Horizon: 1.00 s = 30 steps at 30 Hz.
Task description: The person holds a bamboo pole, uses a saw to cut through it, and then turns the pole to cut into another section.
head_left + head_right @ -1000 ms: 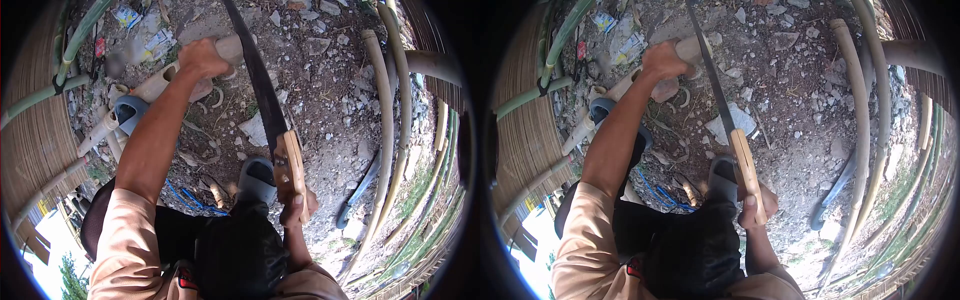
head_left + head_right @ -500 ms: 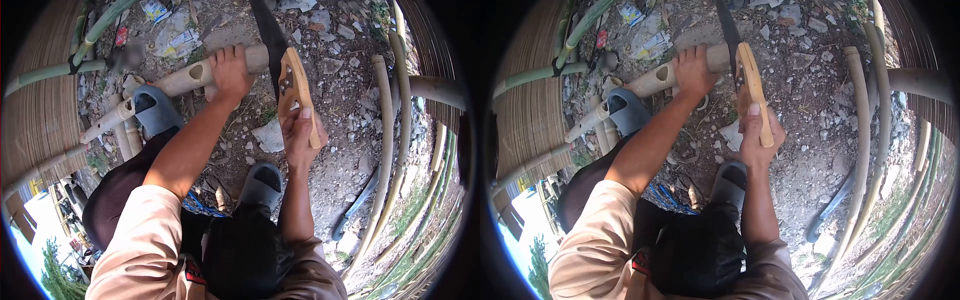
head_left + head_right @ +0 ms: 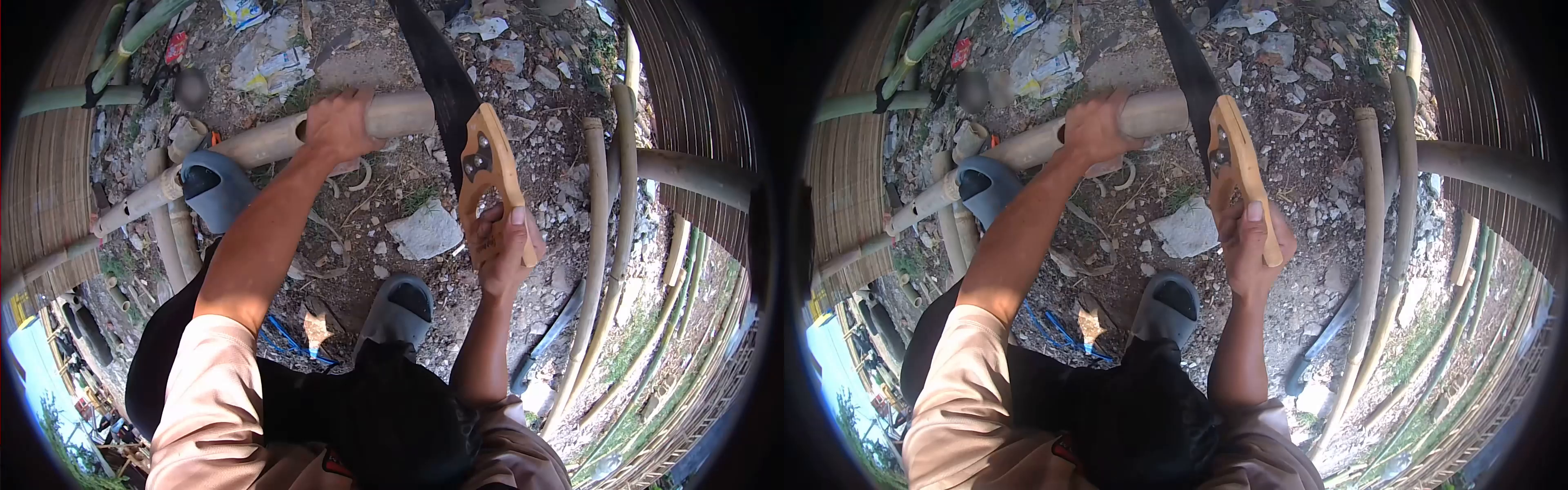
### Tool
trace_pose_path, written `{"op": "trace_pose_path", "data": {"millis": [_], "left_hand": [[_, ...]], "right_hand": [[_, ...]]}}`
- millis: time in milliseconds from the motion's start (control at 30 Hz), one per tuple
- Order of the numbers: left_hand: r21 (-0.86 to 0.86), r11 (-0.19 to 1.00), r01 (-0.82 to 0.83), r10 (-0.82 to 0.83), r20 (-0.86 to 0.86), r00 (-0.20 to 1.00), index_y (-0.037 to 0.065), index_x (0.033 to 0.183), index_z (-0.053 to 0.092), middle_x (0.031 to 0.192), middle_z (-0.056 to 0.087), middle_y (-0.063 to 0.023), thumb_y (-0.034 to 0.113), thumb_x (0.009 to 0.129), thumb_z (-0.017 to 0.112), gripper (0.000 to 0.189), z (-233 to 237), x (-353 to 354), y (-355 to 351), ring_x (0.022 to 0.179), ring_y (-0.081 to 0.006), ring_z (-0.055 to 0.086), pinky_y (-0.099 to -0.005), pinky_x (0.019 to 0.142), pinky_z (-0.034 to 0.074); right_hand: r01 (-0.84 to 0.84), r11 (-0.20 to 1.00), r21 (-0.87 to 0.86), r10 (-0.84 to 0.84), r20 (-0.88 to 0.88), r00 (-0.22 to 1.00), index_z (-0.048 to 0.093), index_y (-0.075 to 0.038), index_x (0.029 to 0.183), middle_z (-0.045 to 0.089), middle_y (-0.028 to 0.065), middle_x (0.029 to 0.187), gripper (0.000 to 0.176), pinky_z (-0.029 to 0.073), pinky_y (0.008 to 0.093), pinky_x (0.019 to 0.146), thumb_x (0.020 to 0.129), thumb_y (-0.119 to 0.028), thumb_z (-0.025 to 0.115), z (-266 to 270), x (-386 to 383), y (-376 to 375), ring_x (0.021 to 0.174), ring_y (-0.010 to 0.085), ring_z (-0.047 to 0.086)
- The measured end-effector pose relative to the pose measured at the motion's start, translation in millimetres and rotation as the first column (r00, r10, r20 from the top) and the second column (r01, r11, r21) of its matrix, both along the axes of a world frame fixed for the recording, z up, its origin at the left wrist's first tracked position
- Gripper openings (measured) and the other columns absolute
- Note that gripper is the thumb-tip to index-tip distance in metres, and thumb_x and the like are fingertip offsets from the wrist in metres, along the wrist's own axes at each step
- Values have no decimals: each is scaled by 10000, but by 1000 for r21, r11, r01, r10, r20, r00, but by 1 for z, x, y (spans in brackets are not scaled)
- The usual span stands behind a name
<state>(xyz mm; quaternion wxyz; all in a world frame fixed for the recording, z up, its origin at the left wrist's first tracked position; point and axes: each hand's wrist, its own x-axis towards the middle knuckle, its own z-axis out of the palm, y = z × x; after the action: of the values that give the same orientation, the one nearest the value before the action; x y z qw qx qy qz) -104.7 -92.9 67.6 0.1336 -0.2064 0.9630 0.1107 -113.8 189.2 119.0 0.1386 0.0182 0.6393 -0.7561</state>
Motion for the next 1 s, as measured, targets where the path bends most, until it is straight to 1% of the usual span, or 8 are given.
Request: {"op": "trace_pose_path", "data": {"millis": [133, 400, 467, 633, 700, 733, 867, 1000], "left_hand": [[-198, 980, -16, -41, -278, 960, 146, 1305, 618, 1204, 668, -100, 405, 618, 930, 798, -26, 21, 26, 1171, -314, 629, -482, 1030, 459], [-426, 889, -167, -65, -479, 875, 132, 1407, 551, 1296, 574, -119, 252, 669, 890, 820, -59, 29, 53, 1270, -339, 532, -505, 1127, 362], [-472, 855, -217, -118, -584, 803, 83, 1425, 534, 1337, 563, -157, 156, 915, 545, 515, -67, 27, 65, 1307, -355, 518, -522, 1180, 326], [-427, 893, -144, -127, -544, 830, 67, 1421, 525, 1373, 551, -184, 146, 899, 579, 531, -43, 16, 56, 1325, -370, 511, -528, 1177, 327], [-291, 956, -22, -15, -125, 992, 71, 1312, 566, 1374, 566, -186, 142, 860, 656, 466, -19, 0, 40, 1307, -363, 534, -497, 1126, 366], [-360, 932, 40, -114, -187, 976, 77, 1224, 580, 1268, 651, -187, 242, 773, 788, 524, -19, -3, 27, 1182, -347, 640, -481, 1020, 443], [-159, 962, 221, -226, -18, 974, 47, 1231, 591, 1009, 752, -187, 454, 658, 869, 756, -3, -24, -9, 909, -347, 752, -510, 866, 552], [-51, 964, 261, -254, 116, 960, 11, 1211, 600, 1020, 753, -206, 449, 681, 857, 734, 11, -32, 0, 946, -359, 749, -473, 894, 569]], "right_hand": [[-217, 944, 247, 238, -58, 969, 683, 62, 988, 625, 68, 707, 490, 407, 230, 501, 1039, -420, 610, 33, -35, 33, 558, 95, 566], [-192, 970, 148, 229, -300, 926, 681, 93, 1040, 616, 105, 679, 655, 423, 258, 462, 990, -550, 564, 51, -49, 68, 535, 149, 586], [-82, 982, 171, 144, -392, 909, 666, 109, 1032, 609, 116, 667, 698, 411, 260, 450, 989, -578, 546, 45, -40, 73, 519, 151, 570], [-31, 995, 94, 56, -268, 962, 637, 115, 1022, 615, 130, 668, 641, 414, 246, 467, 1007, -521, 556, 24, -9, 87, 524, 146, 554], [-3, 991, 134, 30, -202, 979, 630, 99, 990, 609, 121, 668, 588, 421, 256, 474, 1012, -485, 563, 18, 5, 91, 526, 147, 553], [21, 994, 111, -6, -132, 991, 624, 86, 975, 606, 109, 673, 558, 426, 261, 480, 1013, -467, 565, 16, 14, 90, 526, 150, 557], [134, 989, -69, -132, 23, 991, 598, 92, 960, 590, 127, 677, 554, 485, 288, 497, 1034, -455, 556, 14, 49, 77, 551, 165, 569], [130, 989, -76, -120, 124, 985, 575, 67, 953, 558, 117, 668, 582, 467, 308, 540, 1046, -500, 486, 18, 71, 81, 587, 193, 562]]}}
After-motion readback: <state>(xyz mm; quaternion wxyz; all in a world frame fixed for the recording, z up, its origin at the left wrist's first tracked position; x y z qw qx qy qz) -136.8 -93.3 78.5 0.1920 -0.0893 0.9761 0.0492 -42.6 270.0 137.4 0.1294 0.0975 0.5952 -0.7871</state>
